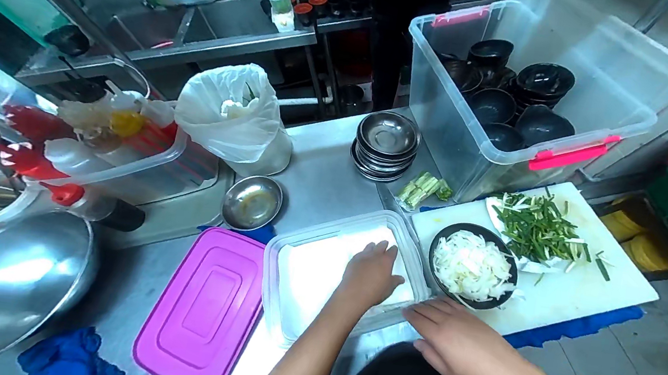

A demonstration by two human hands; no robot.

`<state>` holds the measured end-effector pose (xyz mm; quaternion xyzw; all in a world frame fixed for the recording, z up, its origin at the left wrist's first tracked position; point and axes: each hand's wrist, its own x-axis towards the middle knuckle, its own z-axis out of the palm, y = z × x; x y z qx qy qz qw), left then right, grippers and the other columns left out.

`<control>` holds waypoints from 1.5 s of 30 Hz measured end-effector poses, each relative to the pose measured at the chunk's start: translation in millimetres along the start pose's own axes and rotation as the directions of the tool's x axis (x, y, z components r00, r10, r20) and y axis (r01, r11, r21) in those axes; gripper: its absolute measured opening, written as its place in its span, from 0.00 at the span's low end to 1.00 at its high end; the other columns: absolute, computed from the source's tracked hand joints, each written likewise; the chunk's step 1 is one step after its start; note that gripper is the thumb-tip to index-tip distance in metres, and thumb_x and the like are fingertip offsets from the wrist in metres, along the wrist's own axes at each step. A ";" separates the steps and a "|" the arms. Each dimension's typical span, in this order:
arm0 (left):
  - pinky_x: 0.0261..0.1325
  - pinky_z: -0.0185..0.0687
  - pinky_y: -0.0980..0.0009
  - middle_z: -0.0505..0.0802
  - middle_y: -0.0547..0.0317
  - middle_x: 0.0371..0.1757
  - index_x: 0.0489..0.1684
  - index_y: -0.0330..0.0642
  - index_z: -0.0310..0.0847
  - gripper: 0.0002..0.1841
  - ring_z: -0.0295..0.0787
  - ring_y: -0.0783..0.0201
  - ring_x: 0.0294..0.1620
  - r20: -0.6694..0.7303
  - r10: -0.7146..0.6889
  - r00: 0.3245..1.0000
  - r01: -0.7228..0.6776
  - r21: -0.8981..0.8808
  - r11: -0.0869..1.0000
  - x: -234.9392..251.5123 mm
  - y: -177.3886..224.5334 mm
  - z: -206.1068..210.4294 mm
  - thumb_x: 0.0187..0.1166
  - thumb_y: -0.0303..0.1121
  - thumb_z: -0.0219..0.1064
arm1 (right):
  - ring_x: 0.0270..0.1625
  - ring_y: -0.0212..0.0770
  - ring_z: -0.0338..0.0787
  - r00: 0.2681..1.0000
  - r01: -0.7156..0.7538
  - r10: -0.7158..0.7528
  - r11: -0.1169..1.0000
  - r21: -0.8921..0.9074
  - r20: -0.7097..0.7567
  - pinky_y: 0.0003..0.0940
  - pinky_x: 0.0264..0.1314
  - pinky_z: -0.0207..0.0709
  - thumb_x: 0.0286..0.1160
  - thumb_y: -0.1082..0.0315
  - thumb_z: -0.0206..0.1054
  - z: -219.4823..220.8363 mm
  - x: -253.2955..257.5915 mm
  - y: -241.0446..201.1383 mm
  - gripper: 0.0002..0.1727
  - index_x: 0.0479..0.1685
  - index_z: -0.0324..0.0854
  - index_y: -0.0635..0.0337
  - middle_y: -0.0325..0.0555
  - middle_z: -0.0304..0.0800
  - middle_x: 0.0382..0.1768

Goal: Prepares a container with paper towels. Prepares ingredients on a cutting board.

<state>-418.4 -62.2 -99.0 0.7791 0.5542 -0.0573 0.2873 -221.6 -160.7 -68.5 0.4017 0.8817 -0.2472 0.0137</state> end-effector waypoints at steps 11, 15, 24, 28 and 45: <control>0.78 0.76 0.48 0.84 0.45 0.74 0.85 0.41 0.68 0.36 0.80 0.47 0.76 0.280 0.025 0.960 -0.009 -0.059 0.998 -57.6 14.0 41.7 0.75 0.43 0.73 | 0.66 0.46 0.90 0.980 -0.108 0.105 0.994 -0.008 -0.168 0.51 0.72 0.80 0.88 0.53 0.53 24.8 -67.1 11.3 0.21 0.68 0.84 0.49 0.41 0.93 0.60; 0.69 0.82 0.49 0.87 0.47 0.66 0.78 0.48 0.75 0.23 0.85 0.47 0.68 0.219 -0.034 0.975 0.039 -0.018 0.999 -54.8 17.0 61.5 0.85 0.38 0.60 | 0.68 0.47 0.89 0.992 -0.090 0.092 0.995 0.035 -0.089 0.52 0.74 0.79 0.89 0.54 0.54 27.8 -65.4 2.1 0.20 0.70 0.82 0.49 0.42 0.92 0.62; 0.65 0.85 0.51 0.88 0.50 0.68 0.87 0.64 0.67 0.26 0.89 0.49 0.64 0.197 -0.082 0.977 0.078 0.029 0.997 -55.0 20.7 68.8 0.89 0.36 0.53 | 0.67 0.47 0.90 0.992 -0.104 0.108 0.993 0.048 -0.071 0.53 0.73 0.79 0.88 0.55 0.55 24.4 -81.5 23.2 0.20 0.70 0.83 0.48 0.42 0.92 0.61; 0.67 0.84 0.49 0.88 0.51 0.69 0.85 0.62 0.70 0.25 0.88 0.50 0.66 0.178 -0.099 0.979 0.100 0.001 0.995 -55.3 23.0 67.9 0.89 0.37 0.55 | 0.65 0.46 0.91 0.990 -0.091 0.095 0.995 0.049 -0.106 0.53 0.71 0.81 0.88 0.55 0.55 19.1 -93.2 47.3 0.19 0.69 0.84 0.48 0.41 0.93 0.60; 0.79 0.76 0.52 0.88 0.53 0.71 0.74 0.46 0.82 0.26 0.82 0.54 0.76 -0.390 -0.063 0.919 0.013 -0.130 0.991 -46.8 139.9 24.9 0.83 0.49 0.65 | 0.68 0.51 0.89 0.984 -0.128 0.140 0.986 0.106 -0.107 0.58 0.72 0.79 0.88 0.55 0.56 -18.9 -183.4 197.1 0.21 0.73 0.82 0.48 0.46 0.92 0.63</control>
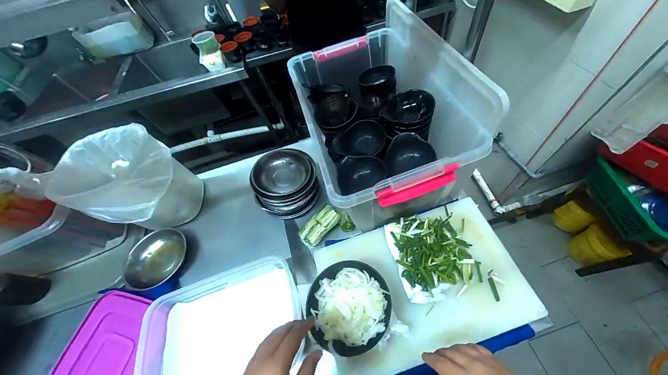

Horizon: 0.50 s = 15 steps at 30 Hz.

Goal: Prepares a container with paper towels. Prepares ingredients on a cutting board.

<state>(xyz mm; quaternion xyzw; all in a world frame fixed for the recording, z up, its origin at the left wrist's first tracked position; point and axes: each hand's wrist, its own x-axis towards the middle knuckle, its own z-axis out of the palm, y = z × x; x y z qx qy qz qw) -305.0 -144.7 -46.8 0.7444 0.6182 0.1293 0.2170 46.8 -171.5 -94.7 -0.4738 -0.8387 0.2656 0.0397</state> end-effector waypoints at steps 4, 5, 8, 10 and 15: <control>0.75 0.81 0.57 0.90 0.60 0.69 0.71 0.51 0.85 0.23 0.85 0.62 0.72 -0.018 0.073 0.997 -0.072 0.025 0.997 7.9 29.4 8.3 0.85 0.50 0.62 | 0.66 0.53 0.90 0.999 -0.003 0.003 1.000 0.014 0.032 0.59 0.71 0.79 0.87 0.56 0.58 -2.2 -4.9 33.6 0.20 0.71 0.83 0.50 0.47 0.92 0.61; 0.74 0.82 0.58 0.90 0.60 0.68 0.71 0.51 0.85 0.23 0.85 0.63 0.71 -0.012 0.067 0.998 -0.067 0.034 0.997 7.1 33.3 11.0 0.85 0.51 0.61 | 0.66 0.53 0.90 0.999 -0.007 0.007 1.000 0.014 0.046 0.59 0.72 0.79 0.87 0.55 0.57 -4.5 -4.3 40.3 0.21 0.71 0.83 0.50 0.48 0.92 0.62; 0.73 0.83 0.58 0.91 0.59 0.67 0.70 0.50 0.86 0.22 0.87 0.62 0.69 0.005 0.023 1.000 -0.023 0.034 0.999 2.0 42.1 17.5 0.85 0.50 0.62 | 0.67 0.54 0.90 0.999 -0.018 0.018 1.000 0.011 0.046 0.60 0.72 0.78 0.87 0.55 0.58 -14.5 1.8 55.8 0.21 0.71 0.83 0.50 0.49 0.92 0.62; 0.73 0.82 0.57 0.92 0.59 0.66 0.70 0.49 0.86 0.22 0.88 0.61 0.69 0.033 -0.010 0.999 0.009 0.030 1.000 -3.5 44.3 22.5 0.85 0.49 0.62 | 0.67 0.54 0.90 1.000 -0.021 0.021 1.000 -0.012 0.018 0.60 0.72 0.79 0.87 0.56 0.59 -18.9 6.0 62.3 0.20 0.71 0.83 0.50 0.49 0.92 0.62; 0.73 0.83 0.54 0.92 0.60 0.66 0.70 0.51 0.86 0.21 0.88 0.60 0.69 0.075 -0.063 0.995 0.060 0.043 0.997 -15.2 39.3 30.2 0.84 0.48 0.63 | 0.67 0.54 0.90 0.999 -0.036 0.035 0.999 -0.037 -0.019 0.59 0.71 0.80 0.86 0.54 0.58 -24.8 21.7 59.1 0.22 0.73 0.82 0.48 0.47 0.92 0.63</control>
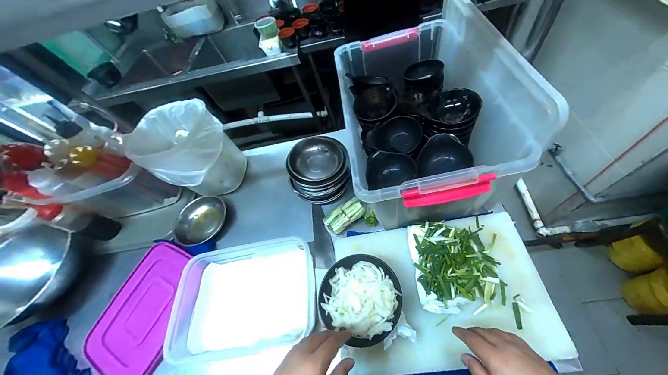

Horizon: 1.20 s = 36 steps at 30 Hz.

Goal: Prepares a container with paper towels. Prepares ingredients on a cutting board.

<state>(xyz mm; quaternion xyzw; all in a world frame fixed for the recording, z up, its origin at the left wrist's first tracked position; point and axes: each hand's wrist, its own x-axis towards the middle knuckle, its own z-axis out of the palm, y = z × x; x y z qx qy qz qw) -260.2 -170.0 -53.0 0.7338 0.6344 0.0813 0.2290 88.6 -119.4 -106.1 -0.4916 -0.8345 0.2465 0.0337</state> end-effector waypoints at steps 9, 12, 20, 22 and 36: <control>0.74 0.83 0.55 0.93 0.64 0.65 0.70 0.55 0.86 0.20 0.88 0.63 0.68 -0.001 0.012 1.000 -0.012 -0.027 1.000 -15.3 -63.4 -27.5 0.86 0.49 0.61 | 0.46 0.43 0.95 0.872 -0.490 0.370 0.653 0.577 0.321 0.46 0.54 0.89 0.88 0.48 0.57 38.4 49.8 -74.9 0.34 0.90 0.61 0.49 0.46 0.93 0.52; 0.74 0.82 0.53 0.93 0.61 0.64 0.71 0.51 0.85 0.22 0.88 0.61 0.68 -0.178 -0.191 0.965 0.183 -0.064 0.981 -26.8 -124.2 -68.6 0.88 0.50 0.59 | 0.34 0.43 0.94 0.837 -0.482 0.444 0.320 0.816 0.320 0.40 0.33 0.90 0.87 0.59 0.59 56.6 55.7 -111.7 0.35 0.92 0.54 0.51 0.47 0.95 0.46; 0.61 0.85 0.41 0.89 0.38 0.64 0.81 0.39 0.71 0.26 0.91 0.44 0.58 -0.412 -0.636 0.653 0.480 -0.425 0.767 -58.2 -272.5 -97.8 0.86 0.38 0.63 | 0.28 0.53 0.94 0.690 -0.471 0.637 0.037 0.881 0.343 0.43 0.20 0.85 0.92 0.63 0.53 77.2 81.1 -158.2 0.33 0.92 0.43 0.45 0.61 0.92 0.42; 0.60 0.85 0.43 0.89 0.39 0.63 0.83 0.39 0.70 0.27 0.91 0.45 0.57 -0.358 -0.664 0.656 0.487 -0.471 0.735 -56.5 -284.6 -87.1 0.86 0.38 0.64 | 0.24 0.50 0.92 0.663 -0.471 0.662 0.006 0.882 0.350 0.39 0.17 0.82 0.92 0.63 0.50 77.3 87.9 -162.3 0.30 0.89 0.44 0.46 0.60 0.92 0.40; 0.53 0.88 0.47 0.92 0.50 0.58 0.74 0.47 0.81 0.20 0.92 0.54 0.47 -0.317 -0.611 0.726 0.382 -0.552 0.741 -31.8 -345.9 -54.0 0.87 0.41 0.62 | 0.13 0.29 0.73 0.599 -0.443 0.750 0.019 0.897 0.280 0.23 0.12 0.61 0.90 0.67 0.44 37.0 113.0 -183.7 0.15 0.70 0.60 0.55 0.50 0.91 0.30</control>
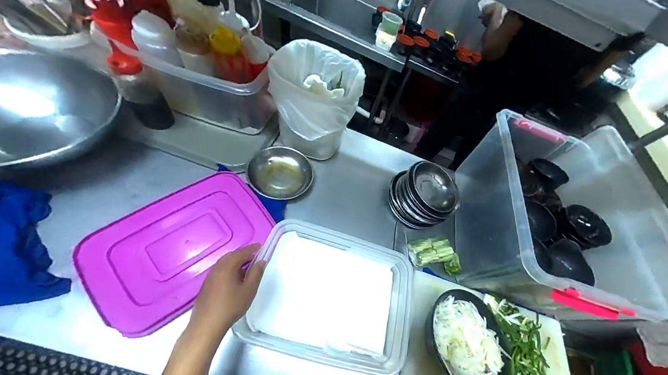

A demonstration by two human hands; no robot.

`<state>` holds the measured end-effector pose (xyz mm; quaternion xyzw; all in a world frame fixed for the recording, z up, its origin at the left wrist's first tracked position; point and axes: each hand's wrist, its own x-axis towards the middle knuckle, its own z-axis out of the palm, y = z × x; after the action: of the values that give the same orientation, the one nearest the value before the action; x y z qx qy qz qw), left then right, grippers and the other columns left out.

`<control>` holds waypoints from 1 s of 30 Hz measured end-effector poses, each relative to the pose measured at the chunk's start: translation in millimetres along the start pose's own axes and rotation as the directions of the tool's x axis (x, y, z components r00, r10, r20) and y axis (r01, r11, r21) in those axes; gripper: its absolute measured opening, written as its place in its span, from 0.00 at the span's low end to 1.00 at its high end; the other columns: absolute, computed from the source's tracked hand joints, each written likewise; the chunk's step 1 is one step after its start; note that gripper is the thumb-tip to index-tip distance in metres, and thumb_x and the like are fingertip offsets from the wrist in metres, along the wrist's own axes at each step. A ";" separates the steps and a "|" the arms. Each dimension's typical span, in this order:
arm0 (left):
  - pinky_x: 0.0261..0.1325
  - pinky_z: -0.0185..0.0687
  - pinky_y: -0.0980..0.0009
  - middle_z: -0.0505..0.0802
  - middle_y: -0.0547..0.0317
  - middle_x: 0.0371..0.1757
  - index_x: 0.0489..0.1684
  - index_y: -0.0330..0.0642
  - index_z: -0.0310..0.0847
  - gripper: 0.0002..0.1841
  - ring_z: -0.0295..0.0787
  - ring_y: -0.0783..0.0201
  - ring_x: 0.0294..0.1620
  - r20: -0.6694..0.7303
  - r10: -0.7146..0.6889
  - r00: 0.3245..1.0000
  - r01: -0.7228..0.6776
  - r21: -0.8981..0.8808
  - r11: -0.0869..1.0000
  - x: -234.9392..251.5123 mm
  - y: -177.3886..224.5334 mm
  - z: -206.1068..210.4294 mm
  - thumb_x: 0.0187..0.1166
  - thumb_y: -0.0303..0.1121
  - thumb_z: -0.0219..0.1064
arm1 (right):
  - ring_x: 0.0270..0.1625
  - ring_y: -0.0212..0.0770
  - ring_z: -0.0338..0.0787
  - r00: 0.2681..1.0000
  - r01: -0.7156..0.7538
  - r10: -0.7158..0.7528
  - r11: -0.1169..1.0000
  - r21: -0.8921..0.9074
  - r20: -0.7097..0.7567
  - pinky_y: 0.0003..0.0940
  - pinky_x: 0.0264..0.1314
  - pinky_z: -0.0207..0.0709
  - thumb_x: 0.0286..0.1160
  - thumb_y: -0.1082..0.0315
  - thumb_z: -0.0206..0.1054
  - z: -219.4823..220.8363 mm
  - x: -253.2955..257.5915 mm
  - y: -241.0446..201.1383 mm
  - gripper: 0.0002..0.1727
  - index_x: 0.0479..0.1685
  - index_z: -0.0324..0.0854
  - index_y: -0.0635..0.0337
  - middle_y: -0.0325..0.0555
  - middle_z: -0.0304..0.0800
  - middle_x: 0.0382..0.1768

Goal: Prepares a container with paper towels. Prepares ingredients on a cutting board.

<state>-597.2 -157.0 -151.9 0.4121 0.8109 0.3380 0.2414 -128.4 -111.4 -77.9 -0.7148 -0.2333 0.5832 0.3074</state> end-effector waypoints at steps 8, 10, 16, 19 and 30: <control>0.51 0.91 0.49 0.92 0.55 0.56 0.72 0.53 0.83 0.19 0.93 0.57 0.48 -0.013 -0.006 1.000 0.006 -0.040 0.999 -10.0 -11.9 6.6 0.86 0.43 0.59 | 0.13 0.29 0.73 0.970 0.173 -0.151 0.979 -0.107 0.193 0.22 0.12 0.63 0.91 0.66 0.44 70.4 2.8 -99.8 0.16 0.71 0.63 0.54 0.51 0.91 0.31; 0.47 0.91 0.52 0.92 0.56 0.57 0.72 0.52 0.82 0.21 0.93 0.59 0.47 -0.003 -0.013 1.000 0.013 -0.040 0.999 -15.8 -12.9 4.8 0.84 0.43 0.58 | 0.14 0.28 0.72 0.958 0.128 -0.086 0.982 -0.141 0.275 0.22 0.14 0.62 0.93 0.65 0.43 115.7 13.3 -126.7 0.14 0.69 0.64 0.55 0.51 0.91 0.31; 0.42 0.88 0.50 0.92 0.56 0.45 0.70 0.45 0.80 0.23 0.90 0.58 0.39 -0.005 -0.150 0.989 0.150 0.016 0.989 -47.5 -5.9 -8.2 0.77 0.40 0.59 | 0.19 0.33 0.80 0.908 0.083 0.008 0.976 -0.199 0.418 0.26 0.21 0.73 0.91 0.63 0.46 253.7 79.7 -148.1 0.15 0.69 0.65 0.57 0.51 0.89 0.34; 0.37 0.88 0.52 0.92 0.55 0.44 0.73 0.43 0.75 0.25 0.90 0.59 0.33 0.010 -0.312 0.950 0.313 -0.047 0.949 -75.7 -0.4 -15.3 0.74 0.37 0.61 | 0.20 0.35 0.82 0.913 0.111 0.037 0.935 -0.337 0.405 0.27 0.22 0.76 0.93 0.62 0.45 299.8 109.2 -147.8 0.18 0.74 0.59 0.55 0.52 0.90 0.35; 0.22 0.84 0.61 0.87 0.48 0.38 0.97 0.58 0.25 0.58 0.83 0.60 0.21 0.129 -0.502 0.855 0.505 -0.425 0.751 -138.6 19.9 1.8 0.65 0.22 0.64 | 0.34 0.40 0.90 0.813 0.091 0.141 0.928 -0.362 0.565 0.34 0.38 0.85 0.95 0.61 0.43 294.2 148.0 -139.9 0.22 0.84 0.53 0.51 0.53 0.90 0.45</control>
<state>-510.6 -263.1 -122.5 0.1134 0.7917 0.4350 0.4137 -381.2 138.5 -119.0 -0.5501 -0.4129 0.7223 0.0719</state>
